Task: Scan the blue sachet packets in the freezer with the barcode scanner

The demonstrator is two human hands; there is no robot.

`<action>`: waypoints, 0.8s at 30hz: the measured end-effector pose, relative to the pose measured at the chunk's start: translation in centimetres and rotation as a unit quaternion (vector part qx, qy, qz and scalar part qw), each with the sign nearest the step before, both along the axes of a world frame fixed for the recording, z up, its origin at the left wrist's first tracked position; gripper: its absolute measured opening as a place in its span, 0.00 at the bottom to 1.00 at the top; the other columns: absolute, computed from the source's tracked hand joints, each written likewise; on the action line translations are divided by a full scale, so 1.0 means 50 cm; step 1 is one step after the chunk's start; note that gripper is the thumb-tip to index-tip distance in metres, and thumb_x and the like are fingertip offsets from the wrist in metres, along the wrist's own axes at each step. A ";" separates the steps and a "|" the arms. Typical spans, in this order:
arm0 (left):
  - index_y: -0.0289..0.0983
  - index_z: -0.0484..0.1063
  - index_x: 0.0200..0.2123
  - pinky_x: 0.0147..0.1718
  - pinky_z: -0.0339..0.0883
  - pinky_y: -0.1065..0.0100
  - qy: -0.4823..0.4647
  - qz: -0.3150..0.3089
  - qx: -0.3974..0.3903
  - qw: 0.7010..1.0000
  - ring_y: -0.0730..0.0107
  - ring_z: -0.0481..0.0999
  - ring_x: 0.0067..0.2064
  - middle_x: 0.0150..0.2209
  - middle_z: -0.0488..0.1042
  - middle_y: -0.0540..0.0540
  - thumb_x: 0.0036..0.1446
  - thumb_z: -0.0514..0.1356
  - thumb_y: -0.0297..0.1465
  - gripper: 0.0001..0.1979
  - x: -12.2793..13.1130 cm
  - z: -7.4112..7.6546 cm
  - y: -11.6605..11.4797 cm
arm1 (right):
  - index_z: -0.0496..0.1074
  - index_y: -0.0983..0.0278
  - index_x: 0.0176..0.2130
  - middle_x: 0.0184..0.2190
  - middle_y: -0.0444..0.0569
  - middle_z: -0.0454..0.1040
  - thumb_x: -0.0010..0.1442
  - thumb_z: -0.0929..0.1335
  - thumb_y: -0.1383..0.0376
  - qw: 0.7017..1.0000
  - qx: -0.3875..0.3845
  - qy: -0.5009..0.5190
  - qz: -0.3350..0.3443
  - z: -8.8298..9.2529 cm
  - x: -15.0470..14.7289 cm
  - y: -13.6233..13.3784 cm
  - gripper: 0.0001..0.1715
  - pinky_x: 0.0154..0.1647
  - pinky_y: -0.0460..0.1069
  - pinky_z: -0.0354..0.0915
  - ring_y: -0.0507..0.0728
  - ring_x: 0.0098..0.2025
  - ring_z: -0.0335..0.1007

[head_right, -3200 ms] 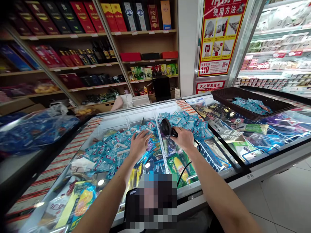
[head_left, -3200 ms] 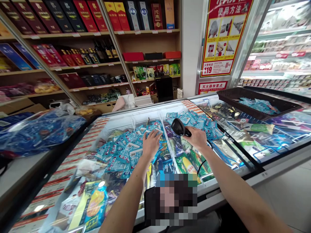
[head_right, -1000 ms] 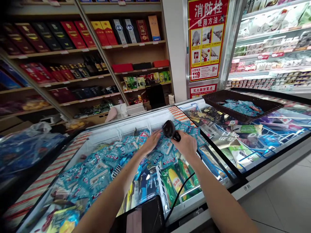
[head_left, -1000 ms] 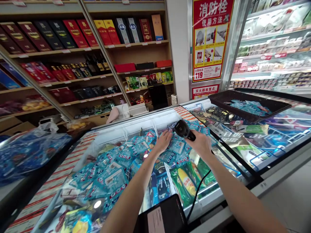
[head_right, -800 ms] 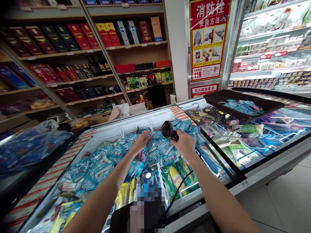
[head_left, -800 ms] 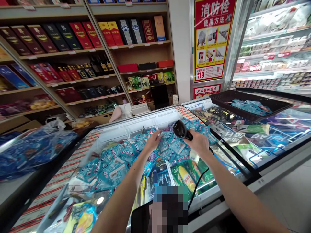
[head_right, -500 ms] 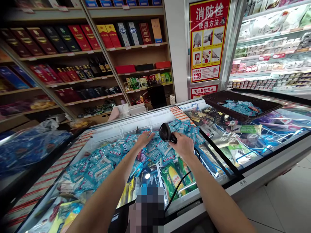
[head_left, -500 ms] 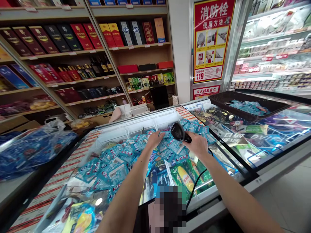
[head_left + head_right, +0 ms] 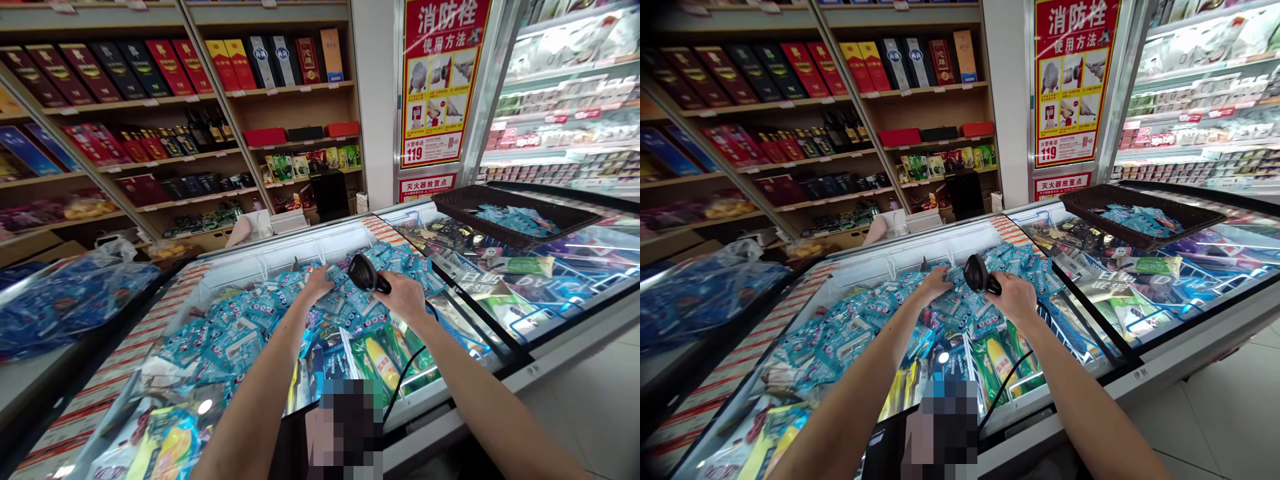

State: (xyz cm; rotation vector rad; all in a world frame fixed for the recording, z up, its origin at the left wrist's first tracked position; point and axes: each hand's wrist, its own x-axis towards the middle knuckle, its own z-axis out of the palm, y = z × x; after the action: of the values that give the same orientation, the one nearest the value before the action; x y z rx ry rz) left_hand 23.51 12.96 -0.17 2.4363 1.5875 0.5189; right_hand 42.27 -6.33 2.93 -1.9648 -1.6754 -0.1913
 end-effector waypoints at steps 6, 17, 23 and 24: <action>0.30 0.67 0.50 0.49 0.59 0.50 0.068 0.163 0.017 0.984 0.37 0.62 0.57 0.54 0.65 0.26 0.43 0.51 0.61 0.43 0.012 0.000 -0.036 | 0.70 0.53 0.48 0.37 0.44 0.77 0.55 0.67 0.53 1.000 -0.003 -0.008 -0.013 -0.023 0.000 0.015 0.21 0.34 0.46 0.60 0.56 0.38 0.73; 0.32 0.70 0.46 0.47 0.62 0.56 0.116 0.109 -0.047 0.986 0.45 0.65 0.56 0.51 0.69 0.30 0.50 0.54 0.51 0.30 0.004 0.005 -0.001 | 0.70 0.53 0.49 0.39 0.45 0.77 0.55 0.67 0.54 1.000 -0.009 -0.015 0.002 -0.029 -0.003 0.018 0.21 0.35 0.46 0.60 0.57 0.39 0.73; 0.33 0.62 0.52 0.49 0.60 0.57 0.016 0.108 -0.023 0.994 0.47 0.63 0.57 0.54 0.66 0.31 0.45 0.62 0.43 0.33 0.010 -0.004 -0.020 | 0.69 0.53 0.50 0.40 0.46 0.76 0.55 0.67 0.54 1.000 -0.001 -0.027 0.003 -0.023 0.003 0.023 0.22 0.36 0.47 0.60 0.57 0.41 0.72; 0.34 0.60 0.53 0.49 0.60 0.60 0.003 0.096 -0.015 0.995 0.51 0.64 0.57 0.54 0.67 0.34 0.48 0.61 0.41 0.31 0.005 -0.001 -0.022 | 0.69 0.53 0.50 0.41 0.46 0.76 0.55 0.67 0.55 1.000 -0.004 -0.029 0.006 -0.021 0.003 0.023 0.22 0.36 0.46 0.60 0.57 0.41 0.72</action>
State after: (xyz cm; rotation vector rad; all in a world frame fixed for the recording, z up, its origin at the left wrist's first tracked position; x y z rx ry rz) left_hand 23.77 11.86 -0.24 2.2783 1.8294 0.5148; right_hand 42.42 -5.18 1.89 -1.9717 -1.7261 -0.2398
